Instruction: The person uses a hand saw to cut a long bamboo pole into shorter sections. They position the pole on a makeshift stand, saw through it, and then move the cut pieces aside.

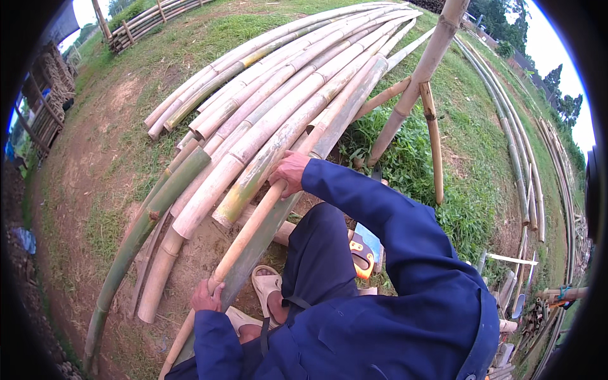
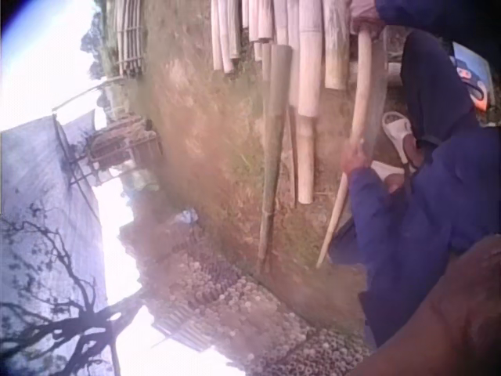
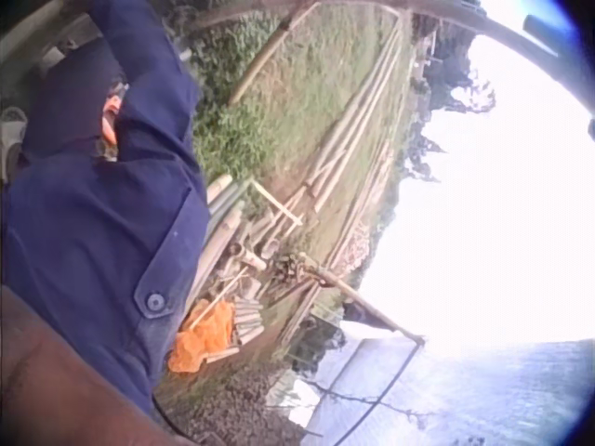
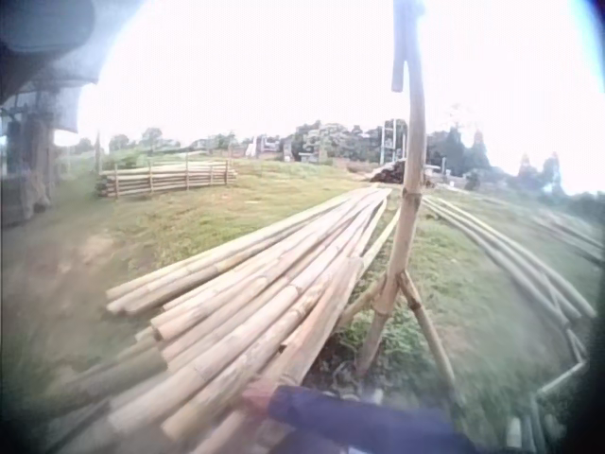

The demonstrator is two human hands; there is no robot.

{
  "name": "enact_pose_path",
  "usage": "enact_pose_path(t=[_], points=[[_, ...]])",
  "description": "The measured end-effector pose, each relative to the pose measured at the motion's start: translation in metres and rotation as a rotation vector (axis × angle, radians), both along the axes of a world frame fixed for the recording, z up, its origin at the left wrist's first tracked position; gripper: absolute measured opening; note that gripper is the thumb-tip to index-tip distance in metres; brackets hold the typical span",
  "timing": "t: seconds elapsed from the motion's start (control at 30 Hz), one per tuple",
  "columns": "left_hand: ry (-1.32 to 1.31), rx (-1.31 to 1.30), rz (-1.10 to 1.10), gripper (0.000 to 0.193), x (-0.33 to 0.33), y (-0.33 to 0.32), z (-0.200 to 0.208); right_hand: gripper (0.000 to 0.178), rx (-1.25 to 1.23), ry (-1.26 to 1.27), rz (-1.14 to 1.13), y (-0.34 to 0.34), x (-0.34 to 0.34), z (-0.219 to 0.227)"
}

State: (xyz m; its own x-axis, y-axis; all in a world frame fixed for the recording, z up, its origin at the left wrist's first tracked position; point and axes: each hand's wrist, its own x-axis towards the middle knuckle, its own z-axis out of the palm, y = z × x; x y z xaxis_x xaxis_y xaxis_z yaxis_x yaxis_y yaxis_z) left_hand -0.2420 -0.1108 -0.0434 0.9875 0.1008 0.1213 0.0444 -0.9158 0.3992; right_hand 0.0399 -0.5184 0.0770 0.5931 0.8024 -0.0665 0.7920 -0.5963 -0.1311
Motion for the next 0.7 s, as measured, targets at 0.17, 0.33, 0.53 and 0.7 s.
enact_pose_path(t=[0.17,0.33,0.53,0.7], points=[[0.004,-0.03,-0.011,0.048,-0.008,0.016,0.007,0.057,0.014,0.024,0.015,0.012,-0.004,0.012],[0.081,-0.056,0.018,0.045,-0.027,0.04,0.013,0.057,0.068,0.076,0.046,0.031,-0.013,0.003],[0.098,-0.024,0.059,0.044,-0.058,0.068,0.022,0.059,0.148,0.034,0.154,0.074,-0.021,-0.005],[0.159,-0.034,0.203,0.055,-0.08,0.074,0.012,0.051,0.229,-0.066,0.262,0.104,-0.023,-0.004]])
